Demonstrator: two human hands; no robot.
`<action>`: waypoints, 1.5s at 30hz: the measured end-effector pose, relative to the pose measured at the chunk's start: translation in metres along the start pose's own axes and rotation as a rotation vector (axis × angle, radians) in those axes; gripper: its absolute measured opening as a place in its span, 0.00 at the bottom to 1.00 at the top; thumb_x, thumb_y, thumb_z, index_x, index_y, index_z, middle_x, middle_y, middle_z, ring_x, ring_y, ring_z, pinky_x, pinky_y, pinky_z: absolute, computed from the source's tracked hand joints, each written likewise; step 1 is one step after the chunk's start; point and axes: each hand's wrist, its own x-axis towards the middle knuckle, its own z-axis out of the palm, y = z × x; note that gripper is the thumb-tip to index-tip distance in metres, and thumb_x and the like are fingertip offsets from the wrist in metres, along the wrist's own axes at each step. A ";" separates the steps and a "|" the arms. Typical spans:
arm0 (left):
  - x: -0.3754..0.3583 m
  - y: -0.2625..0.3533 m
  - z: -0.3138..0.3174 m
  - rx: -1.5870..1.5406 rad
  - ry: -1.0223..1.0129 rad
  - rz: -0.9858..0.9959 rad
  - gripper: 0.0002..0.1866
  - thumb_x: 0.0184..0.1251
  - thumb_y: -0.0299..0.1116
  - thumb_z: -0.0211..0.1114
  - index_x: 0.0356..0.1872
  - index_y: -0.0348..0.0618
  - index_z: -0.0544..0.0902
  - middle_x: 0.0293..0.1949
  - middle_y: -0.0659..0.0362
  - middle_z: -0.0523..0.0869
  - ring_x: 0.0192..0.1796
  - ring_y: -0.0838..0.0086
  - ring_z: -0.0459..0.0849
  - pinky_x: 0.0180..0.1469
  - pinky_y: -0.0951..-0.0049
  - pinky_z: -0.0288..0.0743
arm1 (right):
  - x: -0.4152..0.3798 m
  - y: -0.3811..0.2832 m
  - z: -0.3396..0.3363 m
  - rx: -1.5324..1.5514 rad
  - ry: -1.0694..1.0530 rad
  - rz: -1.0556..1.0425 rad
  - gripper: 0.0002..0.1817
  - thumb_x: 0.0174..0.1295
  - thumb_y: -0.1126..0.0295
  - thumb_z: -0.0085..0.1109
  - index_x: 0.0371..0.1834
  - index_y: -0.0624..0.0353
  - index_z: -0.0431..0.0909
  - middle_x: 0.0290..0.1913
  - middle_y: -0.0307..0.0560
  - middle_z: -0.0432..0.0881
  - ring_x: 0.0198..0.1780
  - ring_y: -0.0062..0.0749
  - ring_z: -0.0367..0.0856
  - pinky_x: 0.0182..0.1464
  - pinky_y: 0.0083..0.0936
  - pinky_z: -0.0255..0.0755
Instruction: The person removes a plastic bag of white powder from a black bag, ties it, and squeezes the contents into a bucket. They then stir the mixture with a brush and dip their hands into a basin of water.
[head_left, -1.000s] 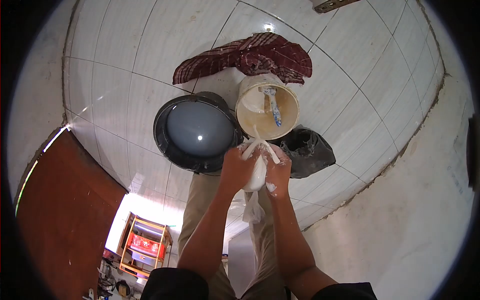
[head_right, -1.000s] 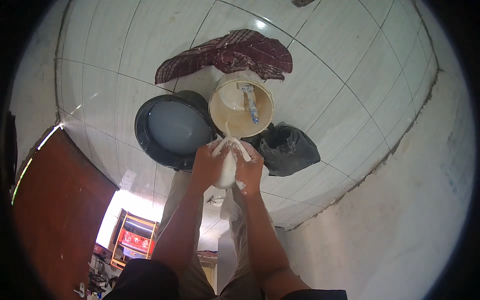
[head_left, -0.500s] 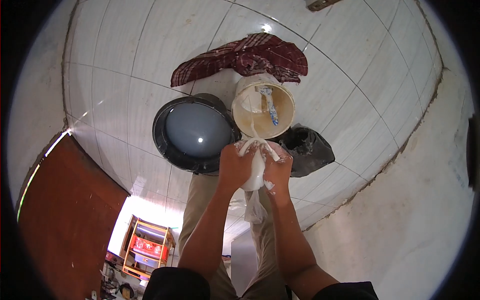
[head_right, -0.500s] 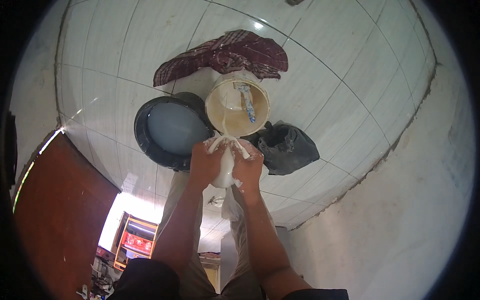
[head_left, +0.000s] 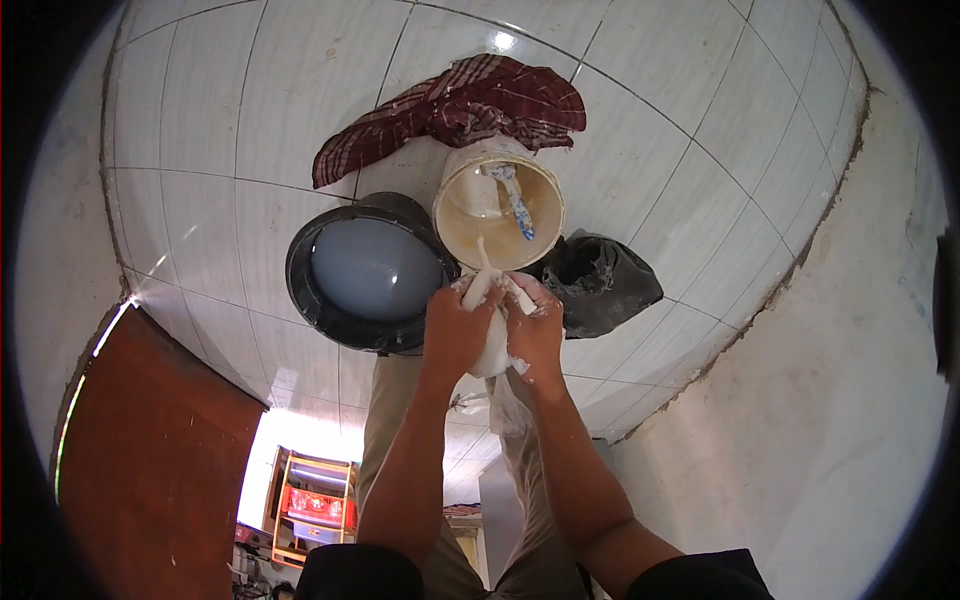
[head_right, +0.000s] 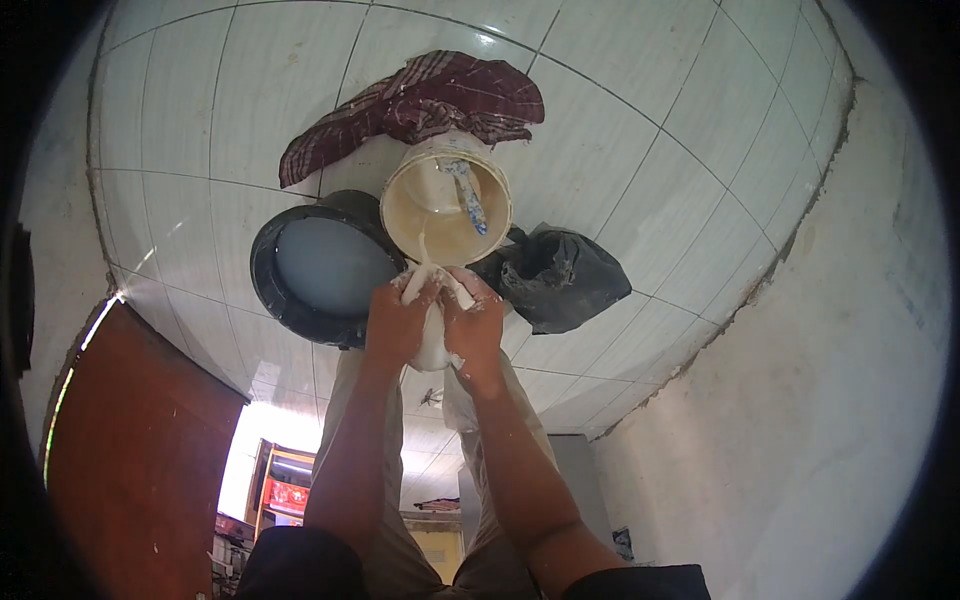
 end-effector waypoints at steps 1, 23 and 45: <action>0.001 0.000 -0.001 0.001 0.001 -0.001 0.16 0.70 0.39 0.67 0.41 0.32 0.87 0.29 0.46 0.89 0.29 0.64 0.87 0.36 0.62 0.78 | 0.001 0.000 0.001 -0.010 -0.007 -0.050 0.11 0.64 0.79 0.61 0.48 0.69 0.85 0.41 0.48 0.89 0.42 0.23 0.84 0.47 0.23 0.77; 0.006 -0.013 0.009 -0.077 0.049 -0.044 0.14 0.67 0.36 0.64 0.38 0.31 0.87 0.30 0.40 0.87 0.33 0.51 0.89 0.38 0.58 0.78 | 0.003 0.001 -0.005 -0.042 -0.043 0.000 0.07 0.65 0.80 0.59 0.43 0.68 0.84 0.37 0.41 0.87 0.38 0.17 0.80 0.42 0.19 0.75; 0.016 -0.019 0.024 -0.273 0.075 -0.096 0.14 0.73 0.32 0.63 0.43 0.27 0.85 0.32 0.50 0.89 0.33 0.76 0.84 0.38 0.69 0.78 | 0.008 0.002 -0.010 -0.092 -0.071 -0.048 0.05 0.65 0.81 0.55 0.41 0.66 0.79 0.39 0.45 0.83 0.44 0.22 0.78 0.50 0.22 0.72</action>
